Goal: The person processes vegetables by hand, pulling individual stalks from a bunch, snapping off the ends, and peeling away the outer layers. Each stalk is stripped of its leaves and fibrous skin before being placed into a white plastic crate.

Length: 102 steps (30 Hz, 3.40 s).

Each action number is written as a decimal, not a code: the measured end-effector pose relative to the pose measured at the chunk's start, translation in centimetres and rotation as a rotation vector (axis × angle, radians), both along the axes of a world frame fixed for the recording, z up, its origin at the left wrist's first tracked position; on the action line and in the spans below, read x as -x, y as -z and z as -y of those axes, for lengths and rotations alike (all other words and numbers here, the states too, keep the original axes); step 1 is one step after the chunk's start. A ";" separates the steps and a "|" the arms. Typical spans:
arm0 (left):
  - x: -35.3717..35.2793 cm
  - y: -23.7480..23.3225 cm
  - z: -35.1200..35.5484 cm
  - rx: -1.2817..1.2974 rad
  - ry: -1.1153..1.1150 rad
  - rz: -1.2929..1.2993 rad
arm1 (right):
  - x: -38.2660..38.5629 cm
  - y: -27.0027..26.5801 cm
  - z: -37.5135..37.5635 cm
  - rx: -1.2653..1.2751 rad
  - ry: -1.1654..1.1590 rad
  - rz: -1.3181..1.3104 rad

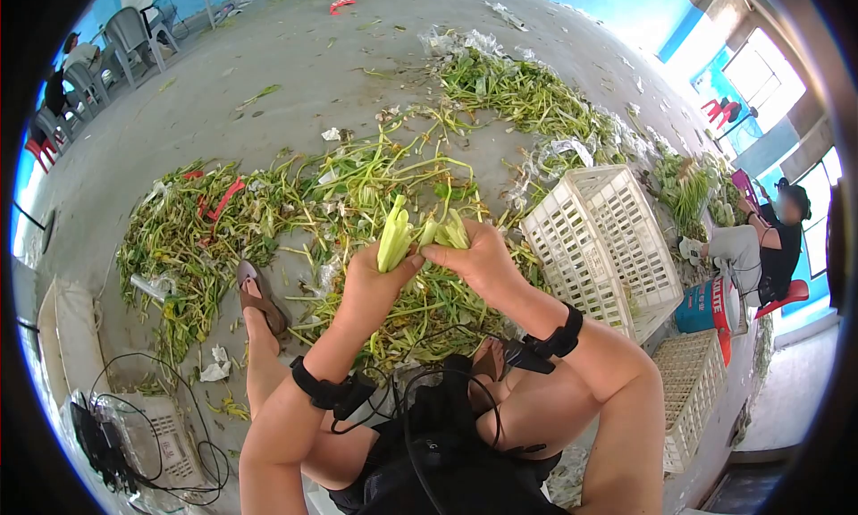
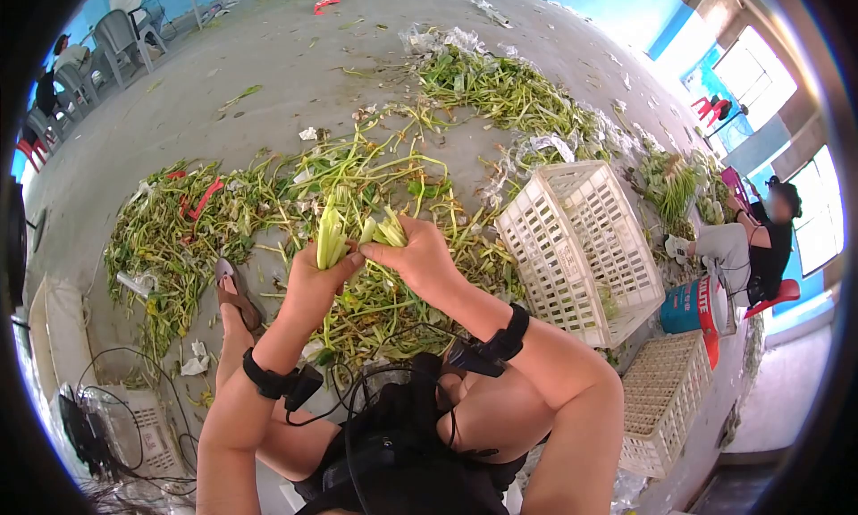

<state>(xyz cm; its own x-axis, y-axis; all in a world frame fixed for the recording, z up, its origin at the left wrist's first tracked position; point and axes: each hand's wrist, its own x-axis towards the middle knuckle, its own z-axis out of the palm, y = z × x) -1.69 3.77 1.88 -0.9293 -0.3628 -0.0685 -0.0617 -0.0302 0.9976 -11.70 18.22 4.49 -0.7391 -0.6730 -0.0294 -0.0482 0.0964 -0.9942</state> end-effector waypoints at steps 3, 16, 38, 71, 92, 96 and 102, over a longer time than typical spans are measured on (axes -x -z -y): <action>0.1 0.1 -0.1 -0.026 -0.024 -0.010 | -0.1 0.2 0.1 0.011 0.011 0.038; 0.0 -0.4 -0.4 0.011 -0.004 0.013 | -0.2 -0.8 -0.1 -0.038 0.004 0.062; 0.0 -0.2 0.3 0.141 -0.054 -0.001 | 0.1 0.2 -0.2 -0.154 0.008 -0.052; 0.1 -0.4 0.6 -0.250 -0.132 0.003 | 0.2 0.7 -0.1 -0.145 -0.098 -0.098; 0.1 -0.8 0.7 -0.110 -0.042 0.081 | -0.1 0.2 -0.2 -0.174 -0.035 -0.155; 0.1 -0.6 1.5 -0.299 0.017 0.074 | 0.5 -0.3 -0.5 -0.068 -0.137 0.264; 0.0 -0.7 1.7 -0.572 0.078 0.009 | 0.5 -0.4 -0.4 0.085 -0.181 0.513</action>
